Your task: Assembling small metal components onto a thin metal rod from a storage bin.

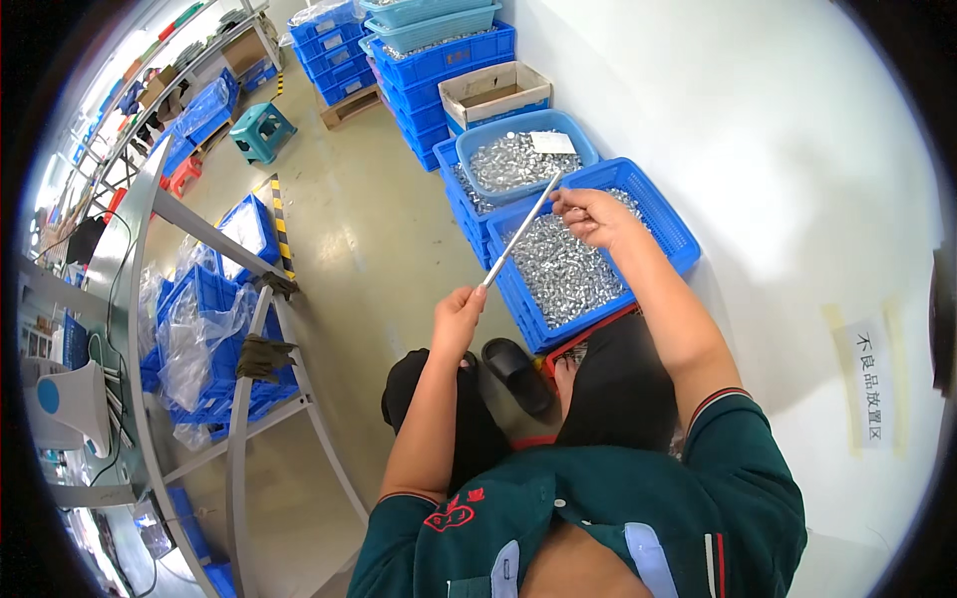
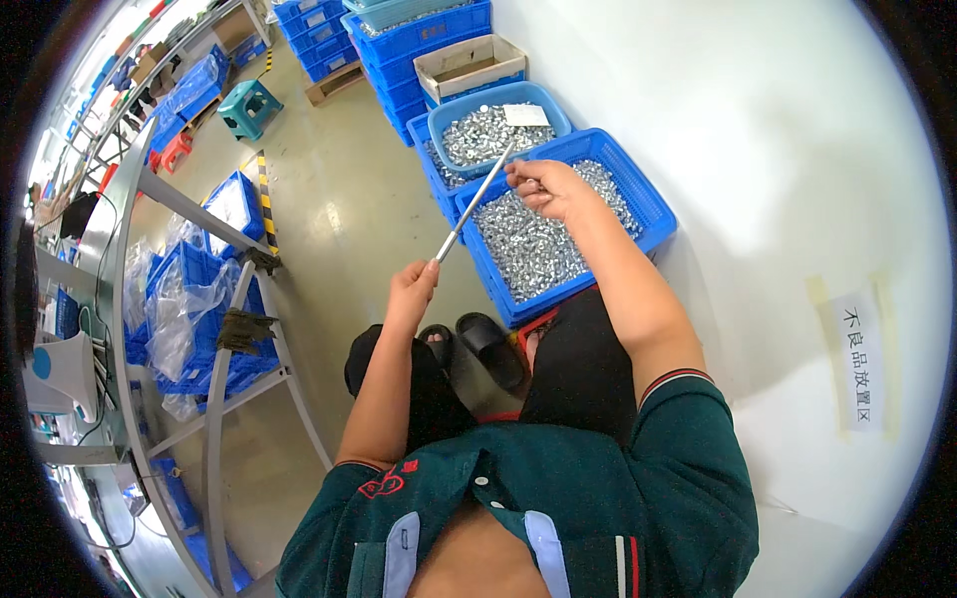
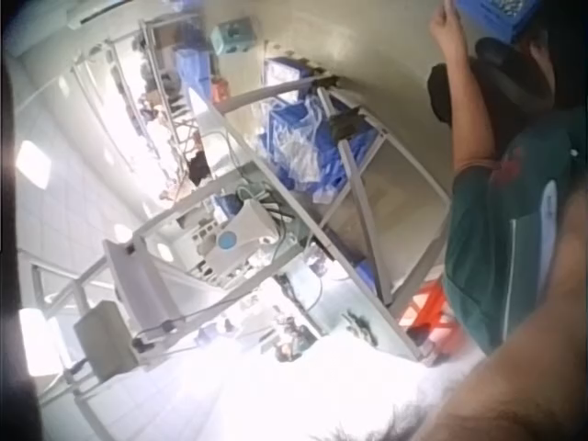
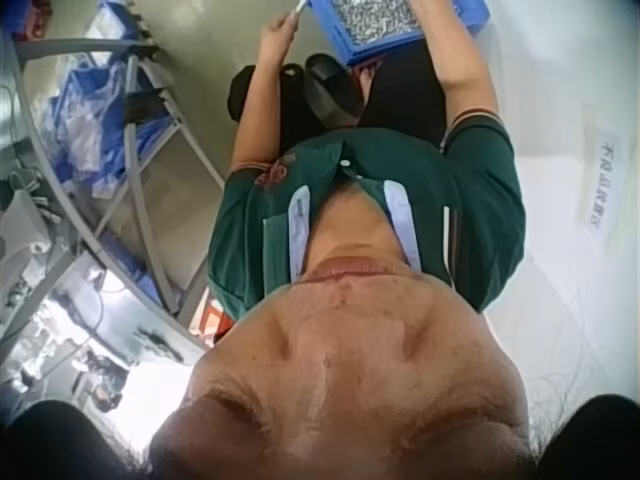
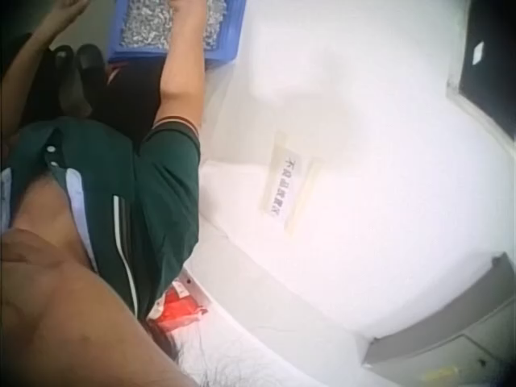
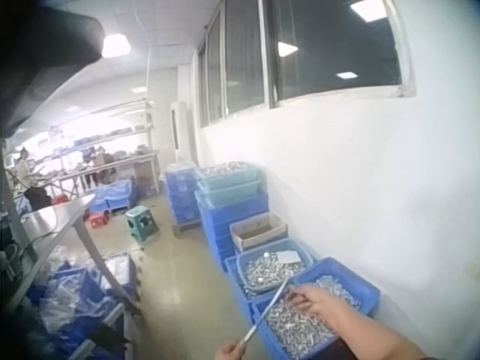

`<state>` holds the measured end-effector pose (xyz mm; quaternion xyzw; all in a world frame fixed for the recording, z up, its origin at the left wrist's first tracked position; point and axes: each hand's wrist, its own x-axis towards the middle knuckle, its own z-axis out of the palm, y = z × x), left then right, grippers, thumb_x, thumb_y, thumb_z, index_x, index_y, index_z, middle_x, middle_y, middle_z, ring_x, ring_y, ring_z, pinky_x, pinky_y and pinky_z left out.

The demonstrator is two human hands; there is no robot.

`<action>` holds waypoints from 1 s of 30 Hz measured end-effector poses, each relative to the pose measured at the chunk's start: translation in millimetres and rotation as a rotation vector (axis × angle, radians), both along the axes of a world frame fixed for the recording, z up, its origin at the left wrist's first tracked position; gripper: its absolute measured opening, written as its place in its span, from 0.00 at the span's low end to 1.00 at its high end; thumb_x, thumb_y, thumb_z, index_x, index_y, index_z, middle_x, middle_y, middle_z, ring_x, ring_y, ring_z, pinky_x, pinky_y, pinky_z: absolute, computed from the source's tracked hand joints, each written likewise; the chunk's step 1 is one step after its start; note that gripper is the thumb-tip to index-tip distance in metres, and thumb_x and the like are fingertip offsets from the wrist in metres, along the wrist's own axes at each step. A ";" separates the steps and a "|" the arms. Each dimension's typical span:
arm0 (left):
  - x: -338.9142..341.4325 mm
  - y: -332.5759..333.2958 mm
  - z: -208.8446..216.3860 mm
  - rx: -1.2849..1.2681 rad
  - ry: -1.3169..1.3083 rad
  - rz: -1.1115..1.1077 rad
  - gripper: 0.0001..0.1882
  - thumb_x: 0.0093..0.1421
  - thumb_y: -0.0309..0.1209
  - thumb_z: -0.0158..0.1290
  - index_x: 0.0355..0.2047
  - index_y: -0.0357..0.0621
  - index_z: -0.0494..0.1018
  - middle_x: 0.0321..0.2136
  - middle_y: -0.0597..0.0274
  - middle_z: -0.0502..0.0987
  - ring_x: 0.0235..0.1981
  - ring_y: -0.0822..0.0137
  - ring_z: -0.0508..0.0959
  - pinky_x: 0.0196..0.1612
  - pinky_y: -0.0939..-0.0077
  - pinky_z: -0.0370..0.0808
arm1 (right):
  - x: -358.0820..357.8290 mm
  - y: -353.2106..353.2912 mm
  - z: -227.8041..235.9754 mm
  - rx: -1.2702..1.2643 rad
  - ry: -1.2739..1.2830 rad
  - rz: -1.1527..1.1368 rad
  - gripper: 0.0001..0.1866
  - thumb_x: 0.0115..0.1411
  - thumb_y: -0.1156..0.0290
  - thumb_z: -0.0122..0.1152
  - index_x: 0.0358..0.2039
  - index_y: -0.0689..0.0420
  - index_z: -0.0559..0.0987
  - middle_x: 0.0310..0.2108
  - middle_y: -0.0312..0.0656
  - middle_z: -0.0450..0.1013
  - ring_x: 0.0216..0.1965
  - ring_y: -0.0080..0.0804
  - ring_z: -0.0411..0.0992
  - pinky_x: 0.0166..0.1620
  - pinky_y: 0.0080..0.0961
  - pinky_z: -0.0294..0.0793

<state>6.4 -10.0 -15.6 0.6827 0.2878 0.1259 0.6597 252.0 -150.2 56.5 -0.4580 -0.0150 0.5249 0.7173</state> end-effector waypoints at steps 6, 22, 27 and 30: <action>-3.8 -0.9 0.8 0.106 -0.008 -0.045 0.19 0.57 0.41 0.49 0.17 0.39 0.65 0.11 0.72 0.59 0.16 0.79 0.57 0.18 0.79 0.55 | 11.1 -7.5 -4.2 0.083 -0.035 -0.108 0.16 0.57 0.57 0.53 0.30 0.59 0.69 0.18 0.34 0.62 0.12 0.14 0.52 0.11 0.09 0.47; -6.4 -1.9 -1.1 0.214 0.008 -0.044 0.20 0.58 0.41 0.48 0.15 0.42 0.64 0.12 0.75 0.58 0.15 0.81 0.56 0.17 0.81 0.52 | -4.4 -2.3 13.4 -0.072 -0.599 -0.138 0.13 0.57 0.60 0.53 0.25 0.58 0.72 0.12 0.28 0.59 0.09 0.12 0.50 0.11 0.11 0.44; -5.2 0.3 -5.1 0.214 0.004 -0.041 0.19 0.58 0.42 0.48 0.16 0.43 0.64 0.12 0.75 0.58 0.15 0.81 0.56 0.17 0.81 0.52 | -5.3 -0.8 15.2 -0.005 -0.533 -0.059 0.13 0.58 0.62 0.52 0.30 0.60 0.72 0.17 0.30 0.60 0.12 0.12 0.52 0.12 0.10 0.46; -4.8 -0.2 -2.0 0.142 -0.003 -0.017 0.19 0.58 0.42 0.48 0.17 0.43 0.65 0.12 0.75 0.58 0.14 0.81 0.56 0.17 0.83 0.52 | -5.0 -3.1 19.8 0.079 -0.443 -0.006 0.12 0.59 0.64 0.50 0.36 0.61 0.71 0.21 0.31 0.61 0.16 0.13 0.54 0.14 0.08 0.49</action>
